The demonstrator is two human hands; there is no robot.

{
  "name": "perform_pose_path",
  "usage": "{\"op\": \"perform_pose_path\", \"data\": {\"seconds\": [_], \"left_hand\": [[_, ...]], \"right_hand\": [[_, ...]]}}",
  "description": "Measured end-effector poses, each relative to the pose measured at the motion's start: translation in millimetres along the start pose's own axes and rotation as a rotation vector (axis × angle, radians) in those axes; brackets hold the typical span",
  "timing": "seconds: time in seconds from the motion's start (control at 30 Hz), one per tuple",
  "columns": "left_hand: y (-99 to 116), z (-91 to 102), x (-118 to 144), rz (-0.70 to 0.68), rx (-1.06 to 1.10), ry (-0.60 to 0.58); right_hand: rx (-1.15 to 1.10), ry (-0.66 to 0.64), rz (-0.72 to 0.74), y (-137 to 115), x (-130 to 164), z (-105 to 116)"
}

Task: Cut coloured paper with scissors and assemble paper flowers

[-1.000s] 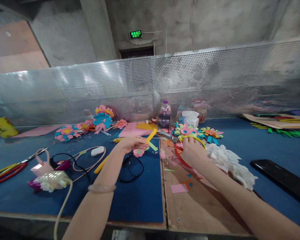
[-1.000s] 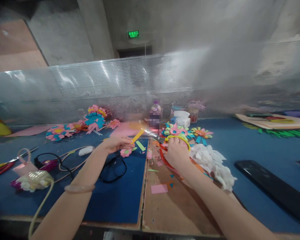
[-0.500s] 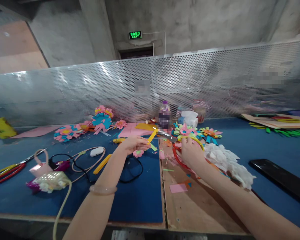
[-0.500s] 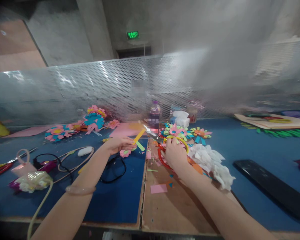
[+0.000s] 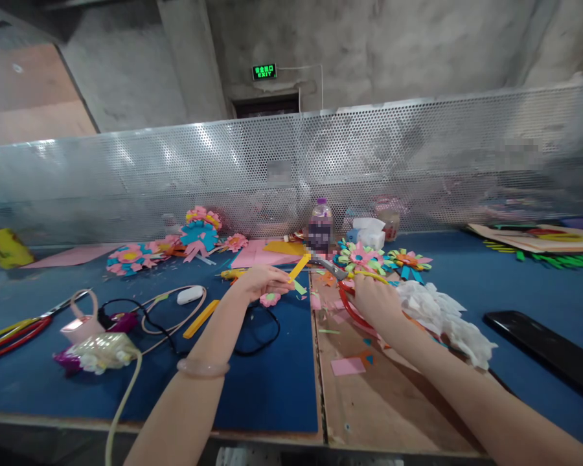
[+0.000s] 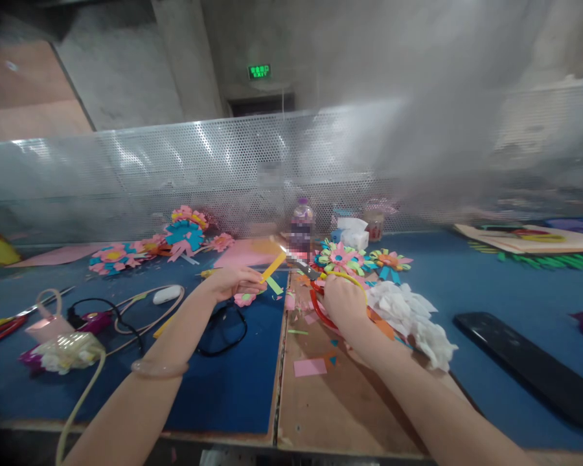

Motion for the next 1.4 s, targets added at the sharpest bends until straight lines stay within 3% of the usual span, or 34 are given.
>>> {"op": "perform_pose_path", "data": {"seconds": [0.13, 0.27, 0.4, 0.5, 0.63, 0.83, 1.0, 1.2, 1.4], "left_hand": [[10, 13.1, 15, -0.029, -0.007, 0.065], [12, 61.3, 55, -0.034, -0.172, 0.224], [-7, 113.2, 104, 0.054, -0.279, 0.456], [-27, 130.1, 130, 0.1, -0.325, 0.583], [-49, 128.4, 143, 0.135, -0.445, 0.618], [-68, 119.5, 138, 0.16, -0.543, 0.584], [-68, 112.6, 136, 0.202, -0.81, 0.651], [-62, 112.7, 120, 0.151, -1.227, 0.733], [-67, 123.7, 99, 0.174, -1.217, 0.697]], "right_hand": [[-0.013, -0.078, -0.025, 5, 0, 7], [0.031, -0.116, -0.015, 9, 1, 13], [0.013, -0.199, -0.022, 9, 0, 13], [-0.005, -0.222, -0.001, 8, 1, 12], [-0.013, -0.266, 0.027, 6, 3, 12], [-0.019, -0.337, 0.044, 6, 5, 8], [-0.007, -0.339, 0.025, 10, 3, 8], [-0.022, -0.281, -0.02, 13, 0, 17], [-0.073, -0.208, 0.072, 4, -6, 7]]}}
Point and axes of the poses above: each hand's wrist, its own x-axis away from the middle knuckle, its own z-axis out of the back of the hand, y = z × x, the point moved 1 cm from there along -x, towards the middle knuckle, and after that the axes turned 4 degrees about z, right-handed, at the moved point
